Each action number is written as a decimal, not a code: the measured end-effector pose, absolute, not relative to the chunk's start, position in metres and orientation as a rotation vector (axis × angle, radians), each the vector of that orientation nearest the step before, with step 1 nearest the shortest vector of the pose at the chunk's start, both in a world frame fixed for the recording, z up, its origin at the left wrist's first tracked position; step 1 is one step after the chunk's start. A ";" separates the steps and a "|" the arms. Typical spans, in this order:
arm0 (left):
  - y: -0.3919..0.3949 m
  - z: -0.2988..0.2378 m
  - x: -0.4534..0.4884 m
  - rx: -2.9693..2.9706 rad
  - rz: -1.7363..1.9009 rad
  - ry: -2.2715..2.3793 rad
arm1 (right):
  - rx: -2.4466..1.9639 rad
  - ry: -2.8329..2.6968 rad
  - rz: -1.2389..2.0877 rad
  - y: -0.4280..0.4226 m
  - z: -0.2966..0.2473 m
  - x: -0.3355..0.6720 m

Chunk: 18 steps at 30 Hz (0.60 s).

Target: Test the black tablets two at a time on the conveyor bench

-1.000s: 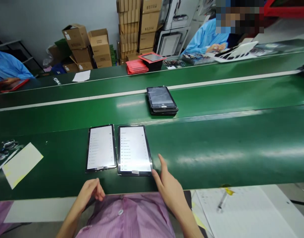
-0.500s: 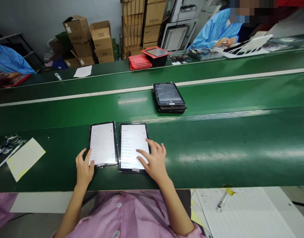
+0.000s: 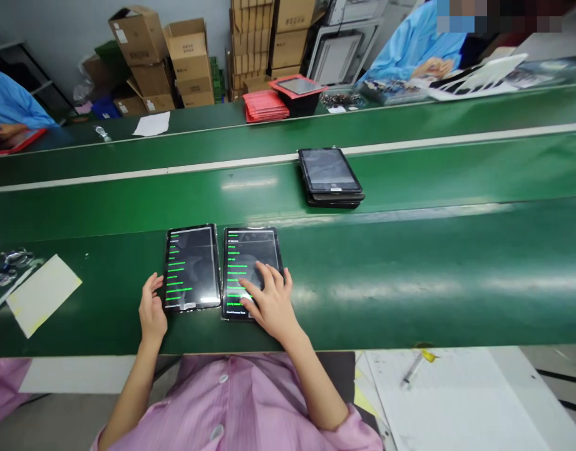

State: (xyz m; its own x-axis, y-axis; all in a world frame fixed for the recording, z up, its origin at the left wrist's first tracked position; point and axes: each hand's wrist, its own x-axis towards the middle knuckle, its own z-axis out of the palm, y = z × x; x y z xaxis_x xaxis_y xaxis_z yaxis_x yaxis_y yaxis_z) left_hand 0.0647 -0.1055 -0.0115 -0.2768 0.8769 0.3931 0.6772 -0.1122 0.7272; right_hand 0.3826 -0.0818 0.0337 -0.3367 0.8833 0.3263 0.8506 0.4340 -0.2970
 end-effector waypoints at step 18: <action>-0.101 -0.011 0.063 1.663 1.236 1.959 | -1.403 -1.912 0.063 -0.096 0.019 0.411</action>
